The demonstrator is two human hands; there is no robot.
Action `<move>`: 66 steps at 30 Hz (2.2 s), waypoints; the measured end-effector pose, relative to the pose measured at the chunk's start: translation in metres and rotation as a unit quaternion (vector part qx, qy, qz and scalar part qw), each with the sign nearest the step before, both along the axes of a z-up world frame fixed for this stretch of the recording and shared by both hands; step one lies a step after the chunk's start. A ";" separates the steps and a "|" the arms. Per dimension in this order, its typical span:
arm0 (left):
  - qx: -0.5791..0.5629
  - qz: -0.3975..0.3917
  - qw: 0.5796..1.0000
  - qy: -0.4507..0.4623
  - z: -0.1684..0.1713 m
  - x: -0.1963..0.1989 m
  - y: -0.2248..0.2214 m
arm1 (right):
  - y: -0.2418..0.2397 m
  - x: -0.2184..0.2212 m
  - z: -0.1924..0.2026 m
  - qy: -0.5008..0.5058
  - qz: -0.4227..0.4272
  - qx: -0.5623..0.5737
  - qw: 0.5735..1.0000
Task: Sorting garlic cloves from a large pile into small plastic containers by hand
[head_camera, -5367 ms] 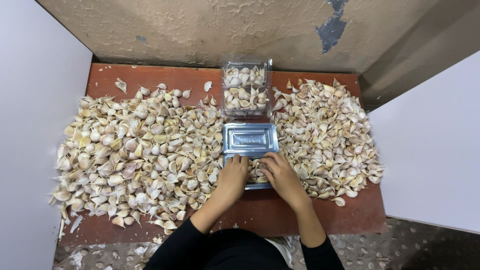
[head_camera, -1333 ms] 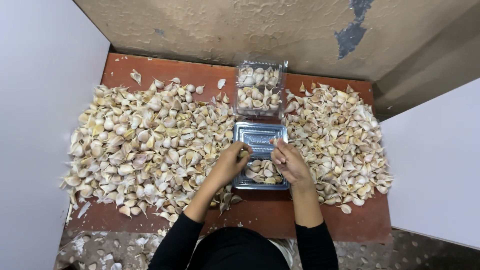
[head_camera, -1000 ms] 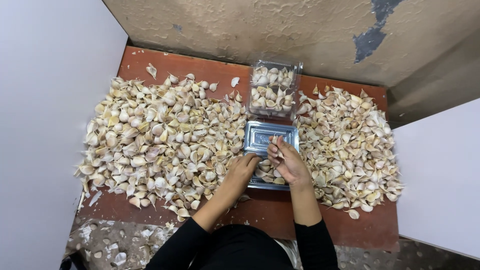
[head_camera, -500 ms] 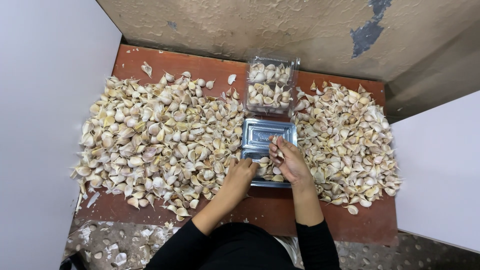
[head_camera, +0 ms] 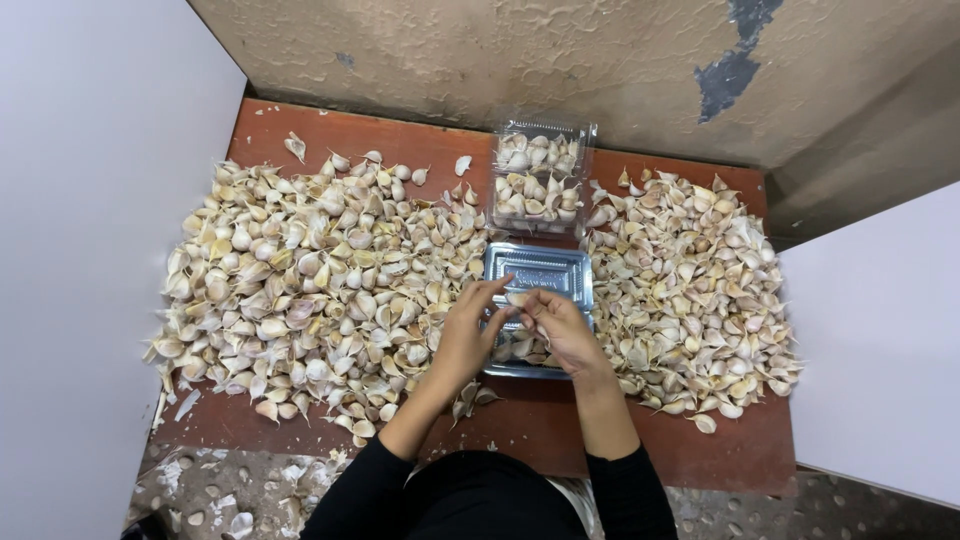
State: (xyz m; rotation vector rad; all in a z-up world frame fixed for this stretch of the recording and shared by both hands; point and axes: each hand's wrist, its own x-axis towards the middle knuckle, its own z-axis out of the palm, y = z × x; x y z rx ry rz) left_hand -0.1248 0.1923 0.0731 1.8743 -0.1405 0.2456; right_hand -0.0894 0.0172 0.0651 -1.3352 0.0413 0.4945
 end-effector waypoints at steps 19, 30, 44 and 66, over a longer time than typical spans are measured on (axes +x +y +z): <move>-0.123 0.192 0.974 0.011 0.011 -0.009 0.070 | 0.084 0.006 0.025 -0.197 0.198 -0.074 0.957; -0.078 0.154 0.985 0.014 -0.010 -0.001 0.027 | 0.069 -0.013 0.081 -0.165 0.081 -0.248 0.951; 0.341 -0.039 0.939 0.027 -0.031 -0.025 0.006 | -0.005 -0.035 0.045 -0.229 0.168 -0.382 0.880; 0.338 -0.100 0.932 0.081 -0.054 0.004 0.000 | 0.005 0.020 0.014 -0.306 0.086 -0.431 0.845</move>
